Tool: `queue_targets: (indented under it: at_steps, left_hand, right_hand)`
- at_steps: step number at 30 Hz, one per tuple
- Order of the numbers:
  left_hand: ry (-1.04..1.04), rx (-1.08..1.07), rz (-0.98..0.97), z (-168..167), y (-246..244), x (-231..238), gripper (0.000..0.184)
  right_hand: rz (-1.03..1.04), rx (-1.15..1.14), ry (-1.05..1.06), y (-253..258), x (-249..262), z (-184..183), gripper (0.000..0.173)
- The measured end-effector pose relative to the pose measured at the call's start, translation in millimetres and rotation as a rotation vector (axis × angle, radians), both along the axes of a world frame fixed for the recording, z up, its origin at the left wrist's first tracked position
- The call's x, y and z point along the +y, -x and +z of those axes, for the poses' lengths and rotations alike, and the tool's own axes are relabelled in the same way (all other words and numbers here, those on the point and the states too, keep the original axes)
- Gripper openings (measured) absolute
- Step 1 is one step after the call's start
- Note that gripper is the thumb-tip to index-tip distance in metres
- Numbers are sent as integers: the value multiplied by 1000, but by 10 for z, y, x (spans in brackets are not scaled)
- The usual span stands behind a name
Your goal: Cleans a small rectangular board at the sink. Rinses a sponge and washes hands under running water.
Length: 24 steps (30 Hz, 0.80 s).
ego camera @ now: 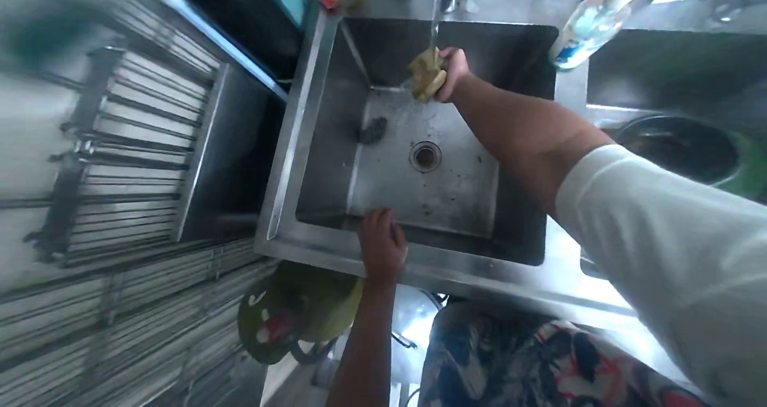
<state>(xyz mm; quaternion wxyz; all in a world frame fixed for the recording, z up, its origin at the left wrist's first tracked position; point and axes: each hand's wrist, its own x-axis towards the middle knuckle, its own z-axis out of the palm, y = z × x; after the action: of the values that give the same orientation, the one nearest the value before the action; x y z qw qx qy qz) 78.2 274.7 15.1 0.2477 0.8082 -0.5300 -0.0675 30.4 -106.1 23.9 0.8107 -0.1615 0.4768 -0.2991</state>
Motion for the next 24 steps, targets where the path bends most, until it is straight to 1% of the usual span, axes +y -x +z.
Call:
queue_targets:
  at_steps: [3,5,9,13,14,15,16,17,19,21,22,23,24]
  left_hand:
    - [73,-48,-28,-38,-6,15,28]
    - [101,-61,-46,-54,-9,22,26]
    - [114,-68,-38,-60,-15,27,25]
    - [108,-45,-39,-66,-6,28,24]
    - [100,-44,-37,-68,-6,30,24]
    - [92,-39,-35,-69,-8,31,24]
    - [91,-33,-33,-69,-12,30,23]
    - [91,-27,-34,-68,-15,29,22]
    - [92,-19,-42,-82,-18,38,22]
    - [88,-16,-50,-104,-33,44,23]
    - [82,-15,-51,-108,-38,43,23]
    - [66,-6,-54,-100,-42,42,23]
    - [66,-8,-53,-99,-46,41,23]
  right_hand:
    - [106,26,-48,-10,60,24,53]
    - [137,21,-66,-18,108,62,54]
    - [125,-102,-74,-36,189,-6,63]
    - [55,-203,-94,-60,317,-143,67]
    - [29,-213,-92,-93,320,-174,65]
    - [15,-181,-75,-137,310,-177,61]
    - [28,-99,-40,-200,286,-145,56]
    - [66,23,10,-270,256,-91,51]
    - [240,337,148,-376,192,41,43]
    - [441,598,313,-472,106,171,47]
    - [529,667,408,-511,42,194,47]
    - [566,687,487,-533,-46,170,49]
    - [558,688,529,-531,-119,147,51]
